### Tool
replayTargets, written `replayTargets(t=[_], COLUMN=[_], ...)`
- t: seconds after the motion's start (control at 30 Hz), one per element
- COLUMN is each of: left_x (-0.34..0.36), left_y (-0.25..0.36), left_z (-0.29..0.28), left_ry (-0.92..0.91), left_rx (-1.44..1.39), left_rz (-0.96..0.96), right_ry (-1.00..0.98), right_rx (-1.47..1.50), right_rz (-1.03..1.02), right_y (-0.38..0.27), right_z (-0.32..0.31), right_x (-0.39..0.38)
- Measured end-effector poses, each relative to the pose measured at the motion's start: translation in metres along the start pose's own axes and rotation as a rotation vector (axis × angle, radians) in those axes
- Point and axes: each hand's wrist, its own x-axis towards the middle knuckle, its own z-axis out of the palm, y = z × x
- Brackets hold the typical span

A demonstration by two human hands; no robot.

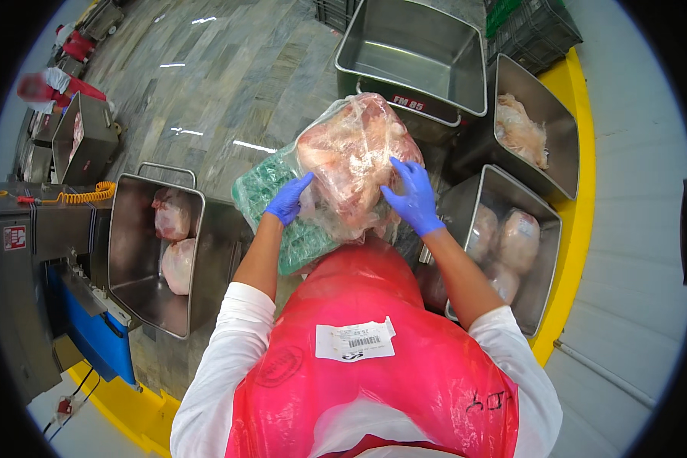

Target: The person removes a large piece of raw meat from a plastic bag, places it on a green cutting board, and uses a knife to trim fat and connective tissue from the meat. The trimmed pieces are placed into a metal bin.

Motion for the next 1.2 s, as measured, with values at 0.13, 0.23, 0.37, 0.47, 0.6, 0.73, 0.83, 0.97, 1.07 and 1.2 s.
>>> replayTargets(t=[0.13, 0.23, 0.37, 0.47, 0.6, 0.73, 0.83, 0.97, 1.07, 1.2], left_x=[-0.010, -0.014, 0.001, 0.016, 0.047, 0.077, 0.050, 0.053, 0.057, 0.044], left_y=[0.012, 0.019, 0.008, -0.006, -0.019, -0.035, -0.009, -0.016, -0.003, 0.010], left_z=[0.004, -0.026, -0.069, -0.069, -0.067, -0.076, -0.015, -0.002, 0.023, 0.021], left_ry=[0.121, 0.226, 0.363, 0.369, 0.457, 0.549, 0.547, 0.393, 0.501, 0.328], left_rx=[0.416, 0.567, 0.514, 0.151, -0.291, -0.422, -0.396, -0.313, -0.272, -0.277], left_rz=[-0.083, -0.020, 0.121, 0.173, 0.098, 0.088, 0.157, 0.270, 0.257, 0.260], right_ry=[-0.235, -0.259, -0.458, -0.565, -0.204, -0.198, -0.284, -0.521, -0.543, -0.495], right_rx=[-0.057, 0.001, 0.063, 0.348, 0.401, 0.577, 0.900, 1.248, 1.356, 1.299], right_rz=[0.079, 0.045, 0.315, 0.374, 0.595, 0.896, 1.060, 1.228, 1.282, 1.255], right_y=[0.024, 0.038, 0.055, 0.081, 0.132, 0.174, 0.161, 0.165, 0.166, 0.157], right_z=[0.036, 0.020, -0.016, -0.015, 0.010, 0.061, 0.058, 0.069, 0.072, 0.066], right_x=[-0.016, -0.066, -0.115, -0.095, -0.049, 0.008, 0.034, 0.054, 0.053, 0.044])
